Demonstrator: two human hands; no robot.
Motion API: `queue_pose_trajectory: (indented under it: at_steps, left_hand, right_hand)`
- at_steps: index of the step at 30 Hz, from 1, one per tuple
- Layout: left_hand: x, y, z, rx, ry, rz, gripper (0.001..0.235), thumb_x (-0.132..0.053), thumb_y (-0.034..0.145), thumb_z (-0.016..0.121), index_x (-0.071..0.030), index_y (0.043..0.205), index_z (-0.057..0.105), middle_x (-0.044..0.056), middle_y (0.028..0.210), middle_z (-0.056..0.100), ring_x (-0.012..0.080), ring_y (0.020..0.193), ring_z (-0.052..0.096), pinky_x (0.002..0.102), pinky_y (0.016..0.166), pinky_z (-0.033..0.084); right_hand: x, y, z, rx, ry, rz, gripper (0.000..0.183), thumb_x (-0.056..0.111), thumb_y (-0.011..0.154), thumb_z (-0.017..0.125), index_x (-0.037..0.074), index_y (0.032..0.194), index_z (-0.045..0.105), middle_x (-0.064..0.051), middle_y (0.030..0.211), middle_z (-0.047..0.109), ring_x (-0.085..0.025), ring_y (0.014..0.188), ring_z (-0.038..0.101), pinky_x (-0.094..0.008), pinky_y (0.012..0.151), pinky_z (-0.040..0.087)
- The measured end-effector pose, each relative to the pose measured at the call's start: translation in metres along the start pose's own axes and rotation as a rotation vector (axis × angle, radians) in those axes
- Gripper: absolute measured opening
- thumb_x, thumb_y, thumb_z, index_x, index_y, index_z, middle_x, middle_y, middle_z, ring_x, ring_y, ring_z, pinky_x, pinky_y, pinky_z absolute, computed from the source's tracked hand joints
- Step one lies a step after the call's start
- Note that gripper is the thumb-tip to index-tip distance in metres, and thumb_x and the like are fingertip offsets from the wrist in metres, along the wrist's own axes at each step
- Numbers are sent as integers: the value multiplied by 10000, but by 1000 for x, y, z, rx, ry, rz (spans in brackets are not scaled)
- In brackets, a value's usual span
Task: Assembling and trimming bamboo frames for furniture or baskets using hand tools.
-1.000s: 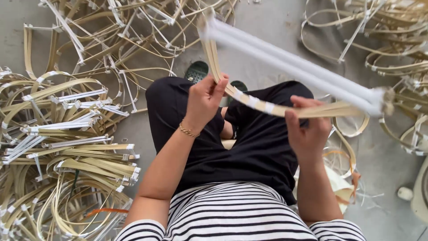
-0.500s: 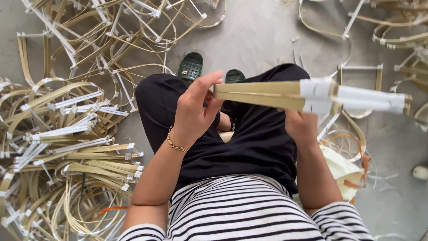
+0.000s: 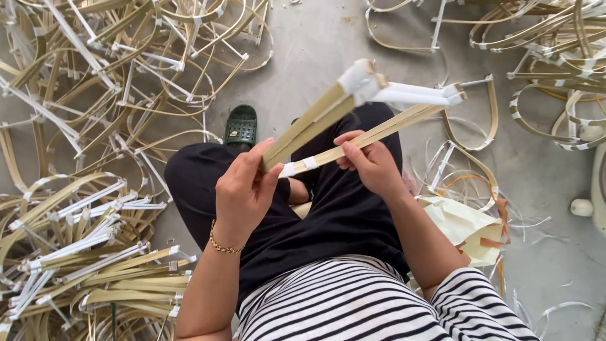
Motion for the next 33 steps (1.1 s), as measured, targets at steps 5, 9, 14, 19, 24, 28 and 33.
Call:
queue_pose_trajectory:
  at_steps: [5, 9, 14, 19, 24, 28, 33]
  left_hand:
    - [13, -2, 7, 0, 50, -71, 365, -147, 1013, 707, -32, 1353, 636, 89, 845, 663, 166, 658, 639, 293, 634, 539]
    - [20, -2, 10, -51, 107, -2, 337, -151, 1098, 586, -9, 1405, 589, 147, 990, 706, 231, 782, 691, 320, 716, 561]
    - [57, -9, 18, -28, 2, -248, 319, -150, 1077, 540, -3, 1350, 616, 92, 824, 724, 190, 703, 722, 306, 640, 567]
    - [68, -14, 19, 28, -157, -530, 342, -216, 1054, 545, -36, 1323, 655, 76, 816, 740, 172, 625, 709, 294, 597, 569]
    - [-6, -10, -21, -117, 469, 474, 677, -666, 805, 638, -128, 1214, 604, 126, 1297, 551, 374, 1085, 658, 499, 997, 516]
    - [-31, -18, -24, 113, 310, 690, 685, -640, 841, 684, -132, 1299, 650, 66, 1200, 642, 270, 1108, 706, 524, 1035, 462]
    - [-7, 1, -43, 130, -47, 292, 400, -391, 1013, 670, -118, 1305, 697, 52, 1056, 761, 157, 796, 673, 305, 782, 562]
  right_hand:
    - [-8, 0, 3, 35, 22, 10, 250, 230, 1070, 548, 24, 1166, 652, -10, 845, 665, -72, 761, 624, -237, 716, 537]
    - [1, -5, 5, 5, -44, 15, 226, 217, 1054, 558, 31, 1149, 645, 4, 811, 648, -66, 730, 605, -231, 691, 531]
    - [16, -20, 9, 23, -31, -60, 172, 168, 1035, 601, 19, 1103, 652, 24, 786, 582, -50, 697, 551, -216, 631, 474]
    - [29, -27, 7, 22, -146, -82, 145, 147, 1010, 651, 5, 980, 646, 18, 695, 552, -47, 636, 515, -208, 565, 422]
    - [5, -12, -19, 36, 233, 126, 245, 209, 1030, 585, 25, 868, 587, 37, 618, 484, -64, 513, 435, -230, 464, 321]
    - [24, -8, -9, 425, 834, 207, 364, 289, 1106, 462, 39, 882, 600, 56, 532, 423, -84, 459, 373, -270, 474, 328]
    - [39, -11, -13, 524, 717, 53, 604, 437, 1167, 413, -32, 863, 642, -52, 555, 537, -132, 470, 475, -257, 472, 407]
Point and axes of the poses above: each hand's wrist, its own y-axis towards the middle knuckle, its own z-axis out of the palm, x = y × z, the point moved 4 cm from there along y, towards the middle knuckle
